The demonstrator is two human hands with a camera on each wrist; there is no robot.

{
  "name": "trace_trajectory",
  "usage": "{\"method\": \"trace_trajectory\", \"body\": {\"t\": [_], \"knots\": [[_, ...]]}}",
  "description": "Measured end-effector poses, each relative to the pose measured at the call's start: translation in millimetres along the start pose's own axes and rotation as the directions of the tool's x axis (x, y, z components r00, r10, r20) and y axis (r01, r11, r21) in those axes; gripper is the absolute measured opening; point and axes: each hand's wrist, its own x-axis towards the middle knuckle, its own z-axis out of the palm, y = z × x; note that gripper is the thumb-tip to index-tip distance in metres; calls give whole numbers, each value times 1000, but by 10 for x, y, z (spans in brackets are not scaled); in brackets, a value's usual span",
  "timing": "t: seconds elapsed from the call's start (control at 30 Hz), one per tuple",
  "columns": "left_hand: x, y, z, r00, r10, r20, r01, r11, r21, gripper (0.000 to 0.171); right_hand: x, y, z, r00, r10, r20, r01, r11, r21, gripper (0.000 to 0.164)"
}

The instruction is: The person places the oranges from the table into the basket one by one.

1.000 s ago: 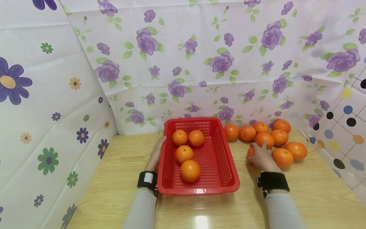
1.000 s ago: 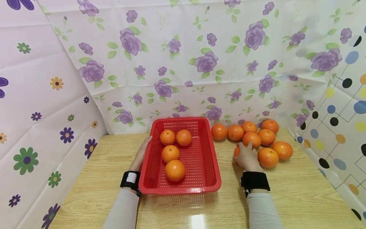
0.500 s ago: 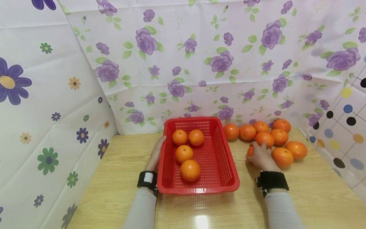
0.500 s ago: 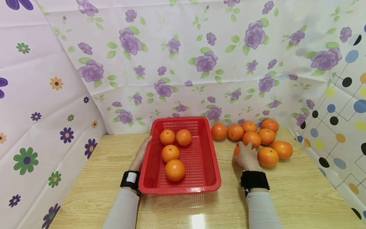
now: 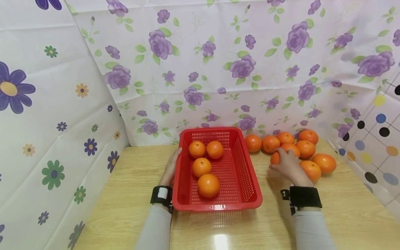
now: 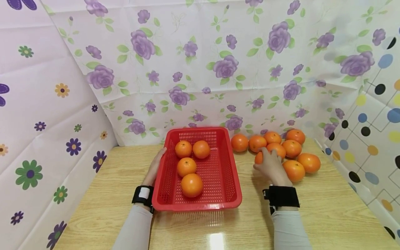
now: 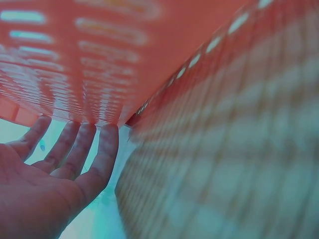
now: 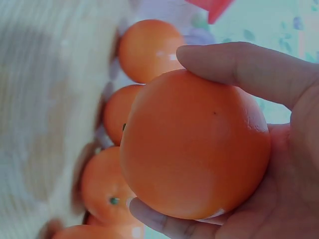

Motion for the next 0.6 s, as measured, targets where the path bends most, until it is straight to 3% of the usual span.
{"method": "trace_trajectory", "body": {"t": [0.03, 0.07, 0.17, 0.6], "knots": [[4, 0, 2, 1000, 1, 1, -1, 1000, -10, 60, -3, -9, -26, 998, 44, -39, -35, 980, 195, 64], [8, 0, 4, 1000, 4, 2, -4, 1000, -18, 60, -14, -22, -51, 992, 112, -60, -84, 934, 348, 72], [23, -6, 6, 1000, 12, 6, -12, 999, -32, 62, -25, -67, -143, 992, 97, -79, -64, 935, 348, 78], [10, -15, 13, 1000, 12, 4, -12, 999, -37, 61, -52, -280, -483, 987, 40, -156, 23, 924, 382, 69]]}}
